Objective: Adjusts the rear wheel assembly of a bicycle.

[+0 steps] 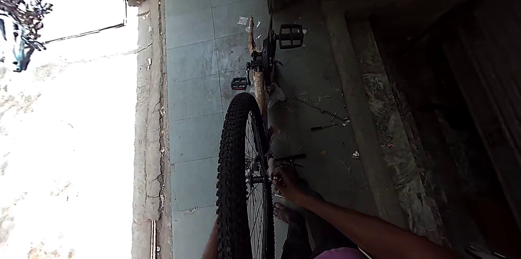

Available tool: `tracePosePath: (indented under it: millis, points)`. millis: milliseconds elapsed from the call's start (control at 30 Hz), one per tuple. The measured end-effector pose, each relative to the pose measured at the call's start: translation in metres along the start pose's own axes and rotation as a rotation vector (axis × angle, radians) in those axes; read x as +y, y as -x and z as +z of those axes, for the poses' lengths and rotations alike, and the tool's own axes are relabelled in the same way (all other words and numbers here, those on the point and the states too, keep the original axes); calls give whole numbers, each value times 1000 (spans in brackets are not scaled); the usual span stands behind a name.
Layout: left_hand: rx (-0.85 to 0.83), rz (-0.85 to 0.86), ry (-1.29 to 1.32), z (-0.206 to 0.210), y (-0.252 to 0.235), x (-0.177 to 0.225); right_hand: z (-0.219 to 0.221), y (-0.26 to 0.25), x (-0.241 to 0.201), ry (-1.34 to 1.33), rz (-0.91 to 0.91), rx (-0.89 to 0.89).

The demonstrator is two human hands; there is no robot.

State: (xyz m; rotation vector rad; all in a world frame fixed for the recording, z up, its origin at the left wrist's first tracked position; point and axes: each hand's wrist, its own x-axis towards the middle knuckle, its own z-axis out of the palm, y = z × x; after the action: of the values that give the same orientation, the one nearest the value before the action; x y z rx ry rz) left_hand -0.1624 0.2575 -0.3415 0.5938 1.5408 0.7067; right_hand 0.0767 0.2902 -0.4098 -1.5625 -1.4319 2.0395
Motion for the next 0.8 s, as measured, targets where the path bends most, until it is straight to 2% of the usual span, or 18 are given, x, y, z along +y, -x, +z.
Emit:
tracePosePath:
  millis: [67, 167, 267, 333, 400, 433, 467, 500, 533, 633, 667, 700, 733, 767, 800]
  points:
    - [76, -48, -119, -1, 4, -4, -2, 1, 3, 79, -10, 16]
    - [178, -76, -134, 17, 16, 18, -3, -5, 4, 197, -39, 84]
    - [127, -30, -112, 15, 16, 25, -2, -8, 2, 245, -56, 117]
    - [81, -27, -56, 0, 4, 9, -1, -7, 1, 246, -46, 124]
    - [123, -135, -16, -4, -2, 7, 2, -6, 0, 229, -23, 164]
    - [83, -130, 1, -11, -2, 6, 4, -6, -1, 202, -3, 185]
    - [-19, 19, 22, -25, -7, -12, 6, -6, -3, 150, 23, 206]
    - [-47, 41, 24, -30, -6, -15, 8, -4, -8, 67, 57, 225]
    - [125, -314, 32, -15, -5, 16, 10, -2, -13, -41, 98, 237]
    - [-195, 123, 163, -67, -42, -68, 16, 4, -16, -271, 155, 271]
    - [-134, 87, 211, -61, -42, -63, 17, 6, -14, -288, 154, 281]
    - [-224, 183, 198, -62, -39, -63, 17, 8, -13, -304, 159, 291]
    - [28, -161, 140, -33, -16, -13, 17, 10, -13, -331, 172, 301]
    - [58, -215, 47, -18, 0, 9, 17, 10, -16, -381, 192, 313]
    - [14, -161, -29, -12, 17, 21, 15, 8, -18, -445, 220, 315]
